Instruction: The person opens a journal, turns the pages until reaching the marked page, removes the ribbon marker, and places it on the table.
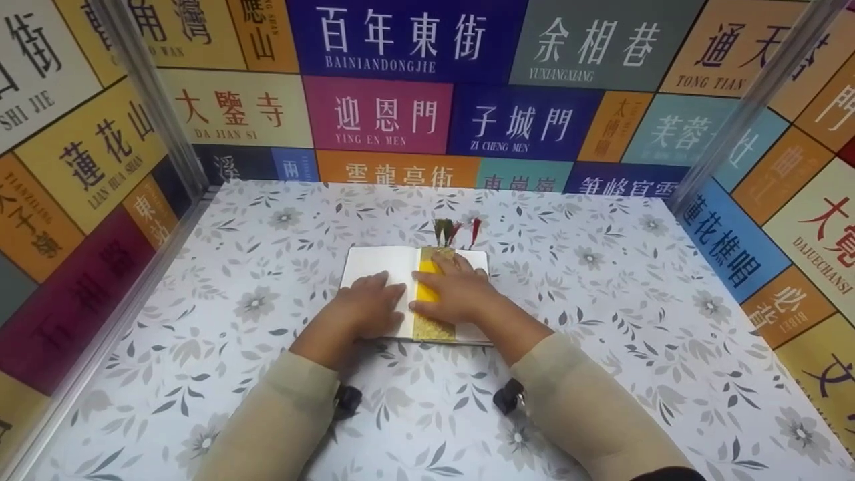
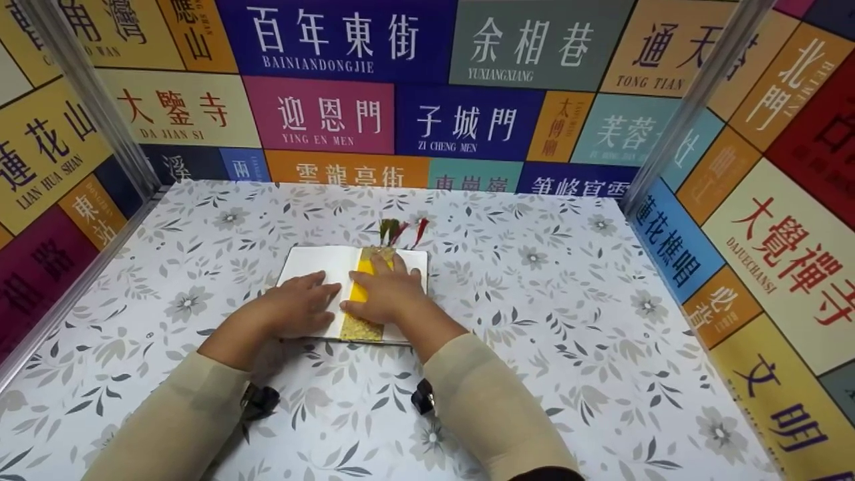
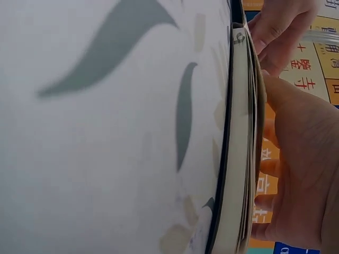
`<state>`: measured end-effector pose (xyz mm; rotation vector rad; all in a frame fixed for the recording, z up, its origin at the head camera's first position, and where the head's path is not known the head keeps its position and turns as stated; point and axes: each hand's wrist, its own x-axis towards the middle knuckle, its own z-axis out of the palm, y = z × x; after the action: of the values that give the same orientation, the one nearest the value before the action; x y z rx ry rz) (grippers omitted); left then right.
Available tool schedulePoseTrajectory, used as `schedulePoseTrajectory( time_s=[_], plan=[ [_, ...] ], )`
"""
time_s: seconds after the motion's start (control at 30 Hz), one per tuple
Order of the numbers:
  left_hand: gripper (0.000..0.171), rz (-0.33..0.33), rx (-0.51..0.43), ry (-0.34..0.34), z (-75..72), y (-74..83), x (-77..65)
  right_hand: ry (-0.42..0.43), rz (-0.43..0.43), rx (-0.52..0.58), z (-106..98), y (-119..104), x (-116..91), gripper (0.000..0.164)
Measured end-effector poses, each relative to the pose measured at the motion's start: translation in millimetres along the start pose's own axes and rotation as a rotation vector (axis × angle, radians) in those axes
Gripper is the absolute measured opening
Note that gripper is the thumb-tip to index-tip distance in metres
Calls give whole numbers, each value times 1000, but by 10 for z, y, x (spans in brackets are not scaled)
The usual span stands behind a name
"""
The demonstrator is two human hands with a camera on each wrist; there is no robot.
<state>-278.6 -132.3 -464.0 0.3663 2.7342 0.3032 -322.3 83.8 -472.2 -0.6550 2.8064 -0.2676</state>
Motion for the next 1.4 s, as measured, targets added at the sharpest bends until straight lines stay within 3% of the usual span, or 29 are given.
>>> schedulePoseTrajectory(
  time_s=[0.7, 1.0, 1.2, 1.4],
  plan=[
    [67, -15, -16, -5, 9, 7, -5, 24, -19, 28, -42, 300, -105, 68],
    [67, -28, 0, 11, 2, 35, -21, 64, 32, 71, -69, 439, -142, 64],
    [67, -17, 24, 10, -1, 29, -23, 66, 99, 190, -75, 517, -170, 64],
    [68, -26, -2, -9, -9, 32, -21, 104, 221, 326, -86, 584, -186, 76]
  ],
)
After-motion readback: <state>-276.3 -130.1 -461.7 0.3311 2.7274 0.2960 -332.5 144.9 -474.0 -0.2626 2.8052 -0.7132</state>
